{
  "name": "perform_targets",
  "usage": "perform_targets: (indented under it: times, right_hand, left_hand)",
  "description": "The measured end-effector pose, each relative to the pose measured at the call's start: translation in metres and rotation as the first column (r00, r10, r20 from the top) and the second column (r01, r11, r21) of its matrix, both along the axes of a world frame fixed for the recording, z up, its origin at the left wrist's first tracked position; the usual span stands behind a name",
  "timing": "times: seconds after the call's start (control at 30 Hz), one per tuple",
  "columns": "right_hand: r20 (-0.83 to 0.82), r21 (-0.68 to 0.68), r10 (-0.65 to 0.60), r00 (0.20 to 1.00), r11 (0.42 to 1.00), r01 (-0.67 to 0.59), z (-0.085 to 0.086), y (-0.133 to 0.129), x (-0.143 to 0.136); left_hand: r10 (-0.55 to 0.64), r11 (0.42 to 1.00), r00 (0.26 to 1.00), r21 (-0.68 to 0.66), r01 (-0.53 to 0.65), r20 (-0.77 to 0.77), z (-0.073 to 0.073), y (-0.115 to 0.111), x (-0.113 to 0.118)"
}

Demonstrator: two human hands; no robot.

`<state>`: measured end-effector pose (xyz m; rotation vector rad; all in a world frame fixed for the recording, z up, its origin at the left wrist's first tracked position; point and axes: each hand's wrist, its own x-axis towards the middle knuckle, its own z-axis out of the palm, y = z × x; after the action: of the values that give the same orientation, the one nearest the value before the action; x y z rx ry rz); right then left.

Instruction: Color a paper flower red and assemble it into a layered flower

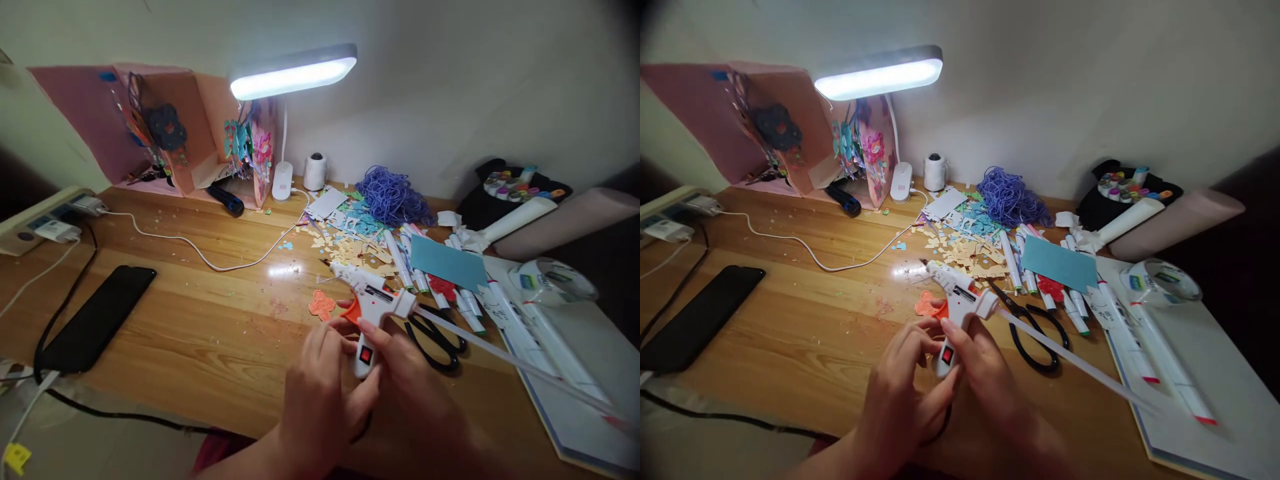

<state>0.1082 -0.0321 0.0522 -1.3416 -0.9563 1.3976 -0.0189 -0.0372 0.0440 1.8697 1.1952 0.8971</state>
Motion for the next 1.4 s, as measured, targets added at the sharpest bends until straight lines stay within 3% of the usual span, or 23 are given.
perform_targets:
  times: [0.1, 0.27, 0.4, 0.77, 1.0, 1.27, 1.4]
  right_hand:
    - [0.08, -0.024, -0.006, 0.997, 1.0, 0.008, -0.005, 0.003, 0.014]
    - [0.214, -0.039, 0.069, 0.974, 0.997, -0.062, -0.013, 0.008, 0.028]
    - [0.228, -0.104, 0.094, 0.969, 0.992, -0.071, -0.016, 0.0, 0.026]
    - [0.244, -0.294, 0.113, 0.963, 0.955, -0.037, -0.02, -0.015, 0.014]
    - [0.39, -0.299, 0.107, 0.915, 0.954, 0.015, -0.018, -0.014, 0.016]
    - [0.337, -0.345, 0.055, 0.94, 0.936, 0.069, -0.017, -0.015, 0.014]
    - [0.385, -0.295, 0.148, 0.911, 0.955, -0.031, -0.019, -0.014, 0.017]
  left_hand:
    - [-0.139, 0.985, 0.988, -0.114, 0.13, -0.073, -0.001, 0.016, -0.011]
    - [-0.072, 0.995, 0.919, -0.097, 0.037, -0.387, -0.013, 0.066, -0.033]
    - [-0.1, 0.994, 0.903, -0.09, 0.069, -0.418, -0.028, 0.088, -0.038]
    - [-0.095, 0.995, 0.934, -0.025, 0.092, -0.344, -0.037, 0.095, -0.041]
    - [-0.088, 0.996, 0.934, -0.019, 0.086, -0.346, -0.037, 0.092, -0.041]
    - [-0.043, 0.999, 0.937, -0.008, 0.043, -0.348, -0.037, 0.093, -0.037]
    - [-0.012, 1.0, 0.938, 0.015, 0.018, -0.346, -0.037, 0.092, -0.036]
